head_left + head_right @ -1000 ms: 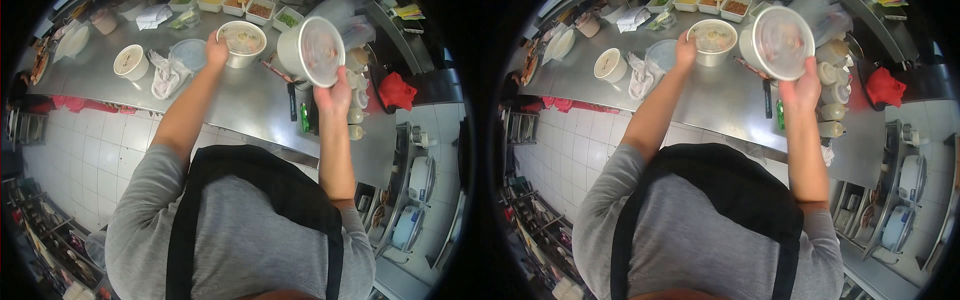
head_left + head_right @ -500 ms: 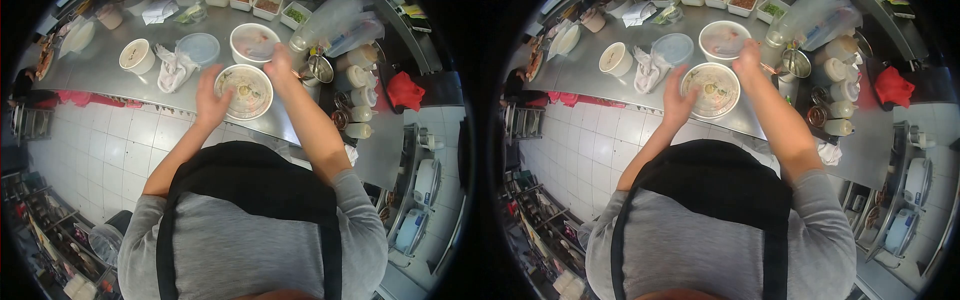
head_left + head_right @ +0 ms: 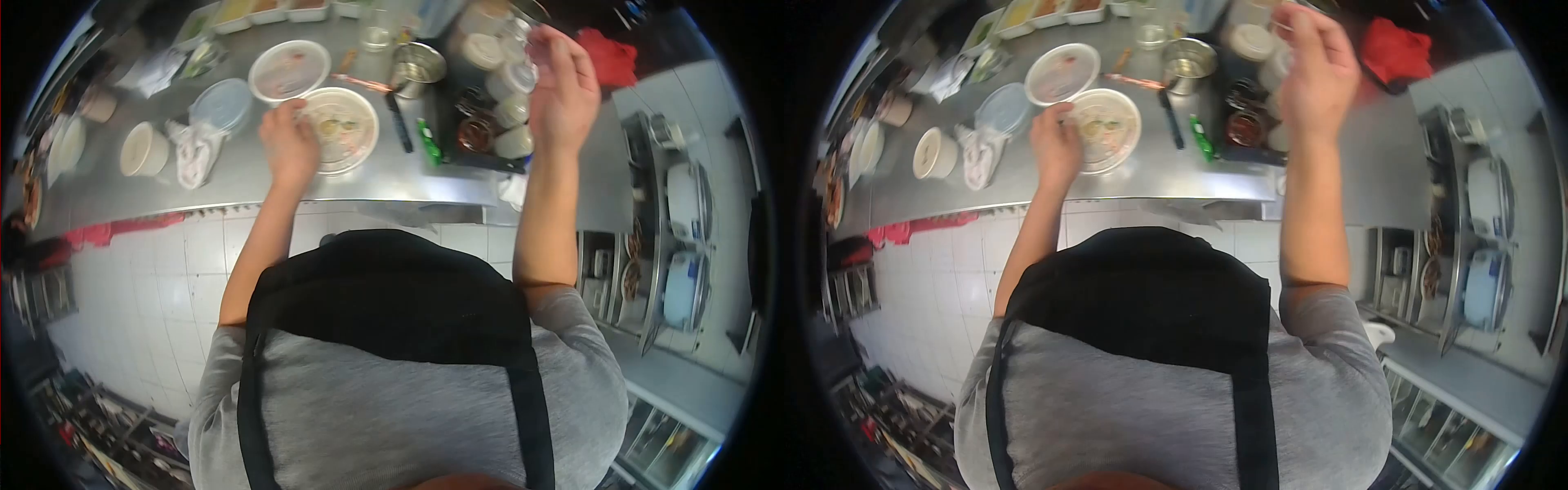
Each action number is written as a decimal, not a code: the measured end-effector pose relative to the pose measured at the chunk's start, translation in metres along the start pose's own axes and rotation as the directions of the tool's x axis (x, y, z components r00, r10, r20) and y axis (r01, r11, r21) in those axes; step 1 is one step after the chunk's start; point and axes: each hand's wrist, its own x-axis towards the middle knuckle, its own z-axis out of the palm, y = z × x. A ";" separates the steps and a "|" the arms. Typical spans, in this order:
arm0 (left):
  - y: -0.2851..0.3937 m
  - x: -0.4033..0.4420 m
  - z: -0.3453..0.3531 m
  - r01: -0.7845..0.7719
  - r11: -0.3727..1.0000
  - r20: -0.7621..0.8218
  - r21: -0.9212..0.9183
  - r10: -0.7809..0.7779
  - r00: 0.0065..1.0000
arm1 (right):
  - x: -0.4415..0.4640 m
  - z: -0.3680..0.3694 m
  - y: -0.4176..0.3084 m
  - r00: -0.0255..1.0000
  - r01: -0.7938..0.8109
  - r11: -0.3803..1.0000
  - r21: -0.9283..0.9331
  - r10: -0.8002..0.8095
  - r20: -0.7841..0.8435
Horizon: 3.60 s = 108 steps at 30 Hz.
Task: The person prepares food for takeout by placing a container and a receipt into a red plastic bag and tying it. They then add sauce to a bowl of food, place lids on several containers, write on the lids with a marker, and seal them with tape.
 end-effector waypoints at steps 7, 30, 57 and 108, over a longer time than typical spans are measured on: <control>0.100 -0.023 -0.007 -0.334 0.940 -0.367 -0.070 0.287 0.885 | -0.010 -0.260 0.072 0.945 -0.306 0.672 -0.674 0.301 -0.129; 0.330 -0.100 0.298 0.848 0.141 0.803 -0.511 -0.274 0.530 | -0.153 -0.364 -0.132 0.691 -0.722 0.573 -0.388 0.634 -0.348; 0.185 -0.004 0.004 -0.086 0.768 -0.132 -0.635 0.002 0.991 | -0.150 -0.181 -0.058 0.601 -0.763 0.629 -0.150 0.775 0.194; 0.047 0.012 -0.045 -0.350 0.809 0.253 -0.472 0.504 0.826 | -0.022 0.053 0.001 0.767 -0.145 0.825 -0.546 0.442 0.464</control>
